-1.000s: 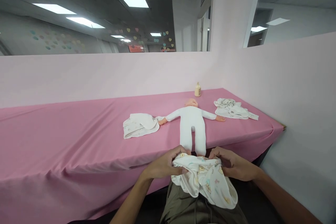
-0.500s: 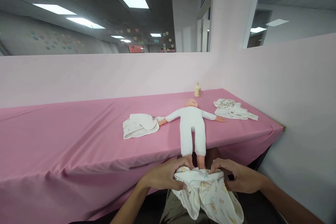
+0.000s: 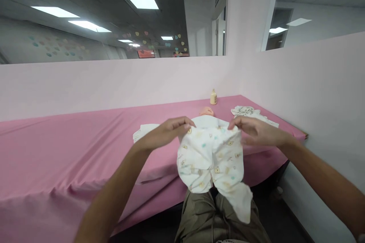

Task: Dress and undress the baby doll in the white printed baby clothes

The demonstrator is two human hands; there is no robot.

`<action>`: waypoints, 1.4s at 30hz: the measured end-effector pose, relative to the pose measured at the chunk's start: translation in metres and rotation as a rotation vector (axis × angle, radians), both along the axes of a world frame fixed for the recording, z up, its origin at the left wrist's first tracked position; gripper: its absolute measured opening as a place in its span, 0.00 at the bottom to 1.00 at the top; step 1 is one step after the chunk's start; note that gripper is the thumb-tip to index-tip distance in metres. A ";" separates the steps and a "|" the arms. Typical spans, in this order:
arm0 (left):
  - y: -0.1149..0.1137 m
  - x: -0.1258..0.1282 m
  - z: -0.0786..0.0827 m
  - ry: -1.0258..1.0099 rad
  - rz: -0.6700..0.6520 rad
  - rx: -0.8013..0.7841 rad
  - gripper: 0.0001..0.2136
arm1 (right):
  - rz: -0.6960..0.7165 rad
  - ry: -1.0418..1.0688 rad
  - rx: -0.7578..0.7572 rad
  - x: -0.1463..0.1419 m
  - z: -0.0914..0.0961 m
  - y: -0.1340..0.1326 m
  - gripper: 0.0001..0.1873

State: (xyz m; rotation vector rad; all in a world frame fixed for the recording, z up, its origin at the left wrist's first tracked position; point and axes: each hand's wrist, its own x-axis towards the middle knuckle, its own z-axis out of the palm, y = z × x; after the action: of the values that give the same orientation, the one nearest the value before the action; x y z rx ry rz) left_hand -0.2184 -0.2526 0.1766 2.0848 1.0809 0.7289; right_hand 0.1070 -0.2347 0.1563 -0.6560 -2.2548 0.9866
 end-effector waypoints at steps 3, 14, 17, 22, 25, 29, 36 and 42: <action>0.018 0.006 0.030 -0.019 0.066 0.083 0.16 | -0.118 0.064 0.052 -0.010 0.023 0.020 0.17; 0.039 0.044 0.085 -0.260 0.212 0.243 0.08 | -0.511 0.317 0.267 -0.045 0.066 0.051 0.12; 0.038 0.065 0.083 -0.361 0.227 0.232 0.08 | -0.531 0.449 0.215 -0.062 0.069 0.045 0.15; 0.021 0.092 0.077 -0.424 0.136 0.287 0.07 | -0.315 0.432 0.234 -0.082 0.060 0.013 0.28; 0.011 0.095 0.072 -0.408 0.115 0.362 0.07 | -0.319 0.437 0.285 -0.082 0.052 0.006 0.29; 0.004 0.091 0.048 -0.418 0.247 0.543 0.19 | -0.448 0.505 0.271 -0.076 0.054 0.011 0.18; -0.004 0.106 -0.037 -0.676 0.046 -0.110 0.34 | -0.500 0.686 0.254 -0.074 0.070 0.008 0.13; -0.024 0.127 -0.063 -0.930 -0.158 -0.463 0.31 | -0.603 0.670 0.120 -0.072 0.064 0.015 0.11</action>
State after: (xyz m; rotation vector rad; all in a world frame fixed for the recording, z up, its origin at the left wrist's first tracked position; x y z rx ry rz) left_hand -0.0915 -0.2768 0.1138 1.1815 0.4764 1.0803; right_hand 0.0347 -0.2192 0.2203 -0.7492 -1.3929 0.6298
